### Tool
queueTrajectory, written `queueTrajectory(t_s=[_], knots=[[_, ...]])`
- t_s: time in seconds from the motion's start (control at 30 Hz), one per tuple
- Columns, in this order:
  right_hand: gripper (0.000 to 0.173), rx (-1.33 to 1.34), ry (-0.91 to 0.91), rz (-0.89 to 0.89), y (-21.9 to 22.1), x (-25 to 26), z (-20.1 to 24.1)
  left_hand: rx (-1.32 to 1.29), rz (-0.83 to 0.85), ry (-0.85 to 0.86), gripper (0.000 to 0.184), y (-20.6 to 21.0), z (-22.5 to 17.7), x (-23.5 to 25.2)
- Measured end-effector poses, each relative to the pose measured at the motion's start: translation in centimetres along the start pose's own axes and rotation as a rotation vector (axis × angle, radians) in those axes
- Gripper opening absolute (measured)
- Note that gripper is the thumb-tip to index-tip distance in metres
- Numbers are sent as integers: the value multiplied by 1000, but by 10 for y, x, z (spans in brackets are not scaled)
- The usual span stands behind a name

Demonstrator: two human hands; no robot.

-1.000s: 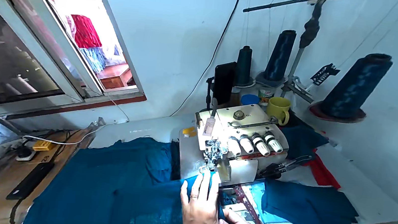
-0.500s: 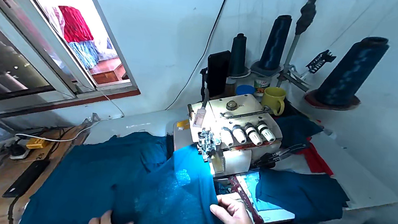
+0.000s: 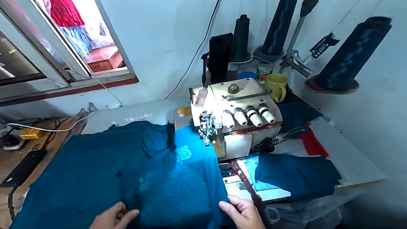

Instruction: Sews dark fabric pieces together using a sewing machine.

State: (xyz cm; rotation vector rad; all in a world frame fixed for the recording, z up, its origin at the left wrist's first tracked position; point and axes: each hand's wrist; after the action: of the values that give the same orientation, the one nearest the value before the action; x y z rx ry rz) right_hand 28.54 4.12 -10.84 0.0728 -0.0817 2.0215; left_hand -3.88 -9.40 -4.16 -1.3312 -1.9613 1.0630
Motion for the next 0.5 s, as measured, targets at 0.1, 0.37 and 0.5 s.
queueTrajectory(t_s=[0.1, 0.37, 0.5], knots=[[25, -188, -127, -98, -2, -31, -37, 74, -176, 110, 22, 41, 7, -17], [28, -414, -28, -106, -9, -48, -50, -66, -681, 203, 24, 16, -1, -12], [29, -282, 87, -59, 3, -46, -44, -29, -653, 234, 22, 2, -10, 3]])
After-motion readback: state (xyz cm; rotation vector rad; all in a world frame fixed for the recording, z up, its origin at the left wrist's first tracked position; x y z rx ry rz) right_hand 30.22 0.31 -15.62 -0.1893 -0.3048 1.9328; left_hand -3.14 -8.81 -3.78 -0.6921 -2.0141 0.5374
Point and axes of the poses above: each hand's wrist, its own x-axis towards the middle knuckle, its own y-axis out of the palm, z = x × y, and after that the axes turned 5 degrees about y, right-handed
